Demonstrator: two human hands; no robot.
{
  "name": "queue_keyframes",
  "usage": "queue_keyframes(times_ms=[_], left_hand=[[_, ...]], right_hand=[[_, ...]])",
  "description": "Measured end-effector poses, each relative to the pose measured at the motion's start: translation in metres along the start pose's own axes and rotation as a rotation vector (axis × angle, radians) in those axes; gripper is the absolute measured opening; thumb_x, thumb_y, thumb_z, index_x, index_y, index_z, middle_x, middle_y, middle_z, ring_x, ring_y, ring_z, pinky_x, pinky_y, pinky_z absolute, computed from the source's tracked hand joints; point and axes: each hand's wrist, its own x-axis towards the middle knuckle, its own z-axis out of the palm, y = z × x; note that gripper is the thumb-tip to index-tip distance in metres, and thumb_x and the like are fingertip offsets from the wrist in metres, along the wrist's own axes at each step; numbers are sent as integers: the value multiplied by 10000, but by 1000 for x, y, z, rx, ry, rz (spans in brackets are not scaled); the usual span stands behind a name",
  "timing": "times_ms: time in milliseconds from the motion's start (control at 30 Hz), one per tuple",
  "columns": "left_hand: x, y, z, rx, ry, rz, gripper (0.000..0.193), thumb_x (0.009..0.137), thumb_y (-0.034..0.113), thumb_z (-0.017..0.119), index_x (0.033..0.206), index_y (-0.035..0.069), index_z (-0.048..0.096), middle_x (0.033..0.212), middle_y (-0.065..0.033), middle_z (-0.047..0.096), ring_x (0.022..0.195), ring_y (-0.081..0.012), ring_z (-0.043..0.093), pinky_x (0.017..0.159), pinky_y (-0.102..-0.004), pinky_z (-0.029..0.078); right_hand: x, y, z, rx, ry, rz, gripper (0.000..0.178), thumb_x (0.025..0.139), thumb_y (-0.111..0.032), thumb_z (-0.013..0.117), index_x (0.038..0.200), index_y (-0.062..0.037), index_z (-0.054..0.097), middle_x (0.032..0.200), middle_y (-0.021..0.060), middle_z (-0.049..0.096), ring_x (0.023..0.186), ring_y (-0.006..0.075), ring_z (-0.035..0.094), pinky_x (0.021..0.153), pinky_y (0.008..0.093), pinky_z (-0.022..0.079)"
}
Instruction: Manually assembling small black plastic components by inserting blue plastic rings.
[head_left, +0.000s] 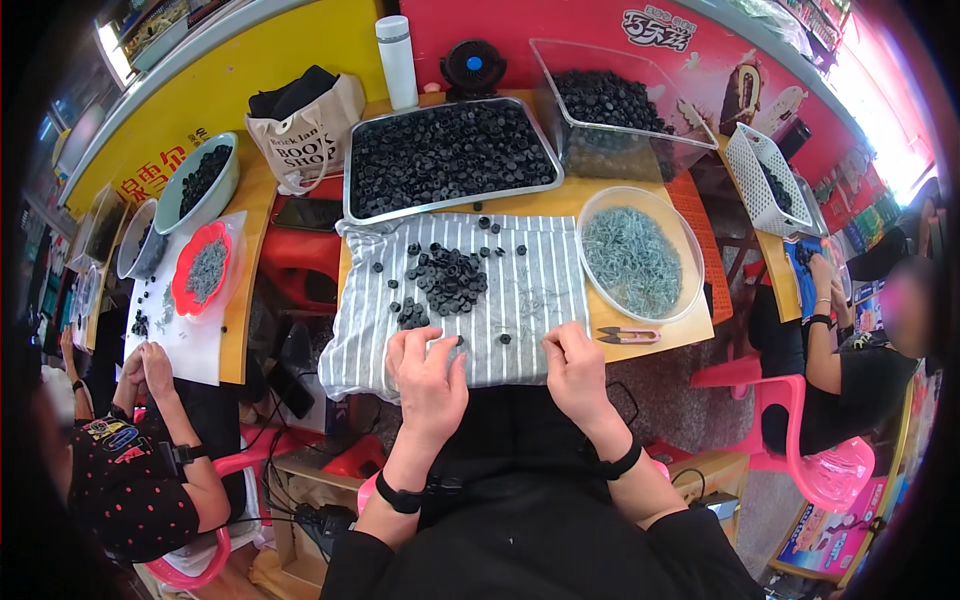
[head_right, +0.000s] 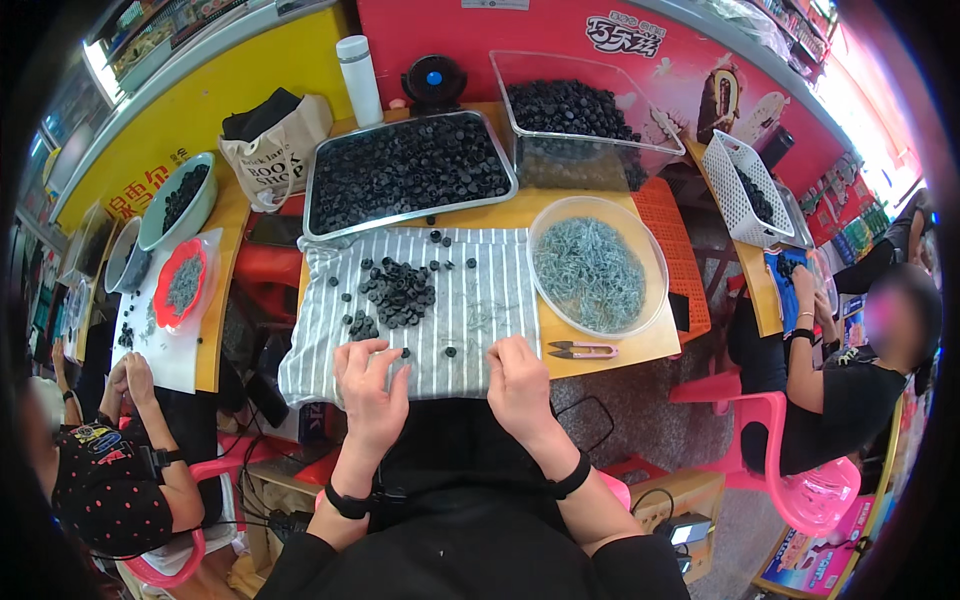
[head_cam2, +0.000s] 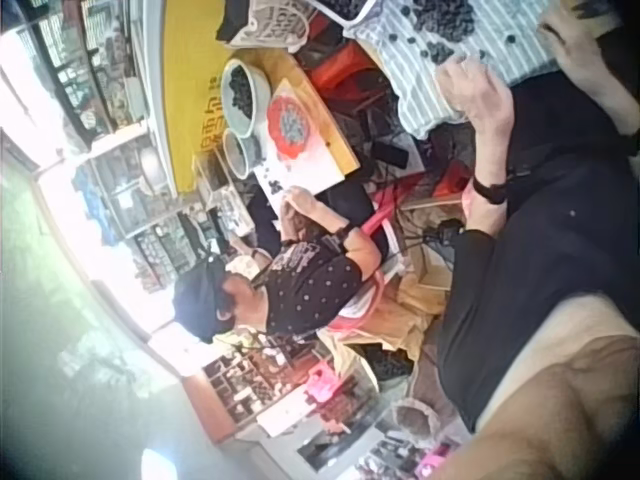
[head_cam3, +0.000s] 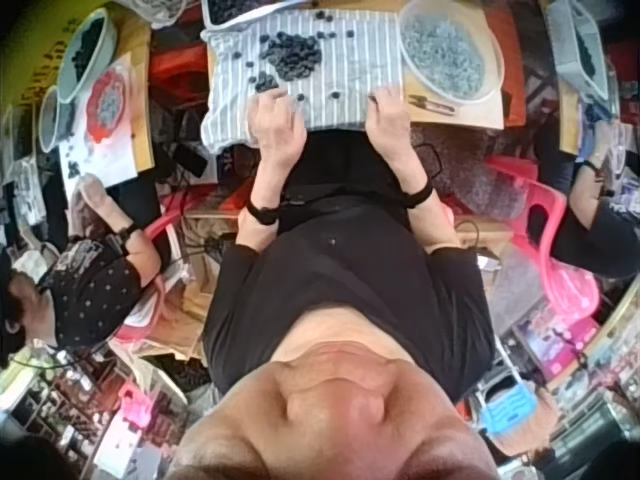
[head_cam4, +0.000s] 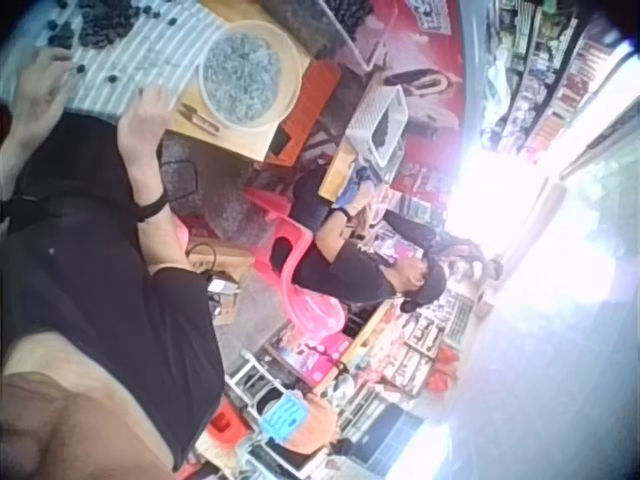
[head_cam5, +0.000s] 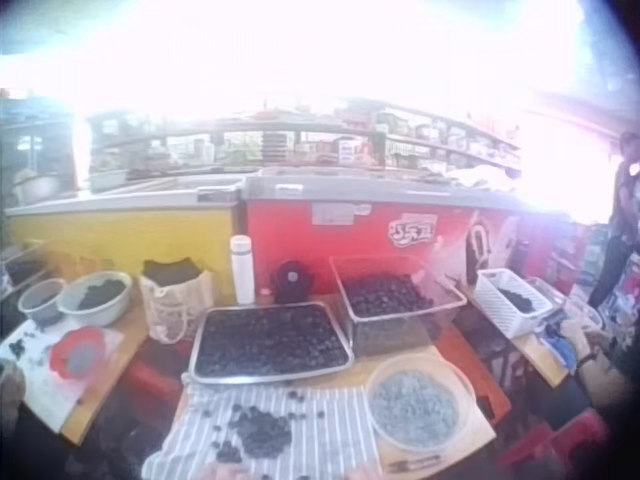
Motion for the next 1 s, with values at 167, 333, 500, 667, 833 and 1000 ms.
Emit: queue_keyframes(times_ms=[167, 333, 500, 667, 833, 1000], left_hand=[[0, 3, 4, -37, -4, 7, 248, 755, 33, 750, 999, 35, 701, 1109, -118, 626, 1088, -343, 540, 938, -455, 407], [-2, 0, 6, -98, -5, 42, 259, 766, 44, 736, 1020, 17, 692, 1147, -133, 610, 1133, -370, 525, 926, -483, 393], [-4, -5, 3, -86, 16, 21, 256, 758, 29, 743, 1010, 27, 699, 1143, -122, 619, 1125, -360, 533, 938, -470, 398], [-4, -8, 0, -98, 30, 4, 262, 743, 9, 750, 999, 37, 703, 1132, -114, 625, 1109, -344, 541, 944, -454, 405], [-3, -11, -2, -110, 41, -4, 258, 741, -6, 742, 993, 27, 697, 1124, -115, 625, 1104, -344, 540, 953, -457, 408], [-2, -12, -3, -116, 50, -9, 262, 742, -8, 739, 998, 26, 696, 1121, -115, 625, 1107, -346, 539, 954, -460, 407]], right_hand=[[9, -17, 10, 450, -124, 151, 112, 871, 106, 594, 937, 28, 638, 813, 137, 570, 696, 282, 574, 628, 345, 441], [13, -20, 24, 397, -91, 111, 117, 855, 113, 599, 927, 28, 637, 811, 135, 563, 630, 268, 564, 570, 349, 427], [14, -20, 29, 290, -71, 42, 146, 802, 123, 616, 901, 15, 608, 819, 153, 565, 637, 318, 582, 561, 386, 439], [15, -21, 32, 243, -70, 27, 149, 795, 120, 619, 890, 8, 596, 815, 153, 567, 643, 324, 588, 558, 390, 441], [16, -21, 33, 296, -64, 85, 148, 795, 120, 613, 888, 7, 591, 797, 136, 562, 621, 283, 582, 542, 364, 436], [17, -23, 32, 317, -69, 111, 148, 795, 126, 609, 881, 8, 586, 792, 135, 565, 616, 284, 580, 541, 368, 434]])
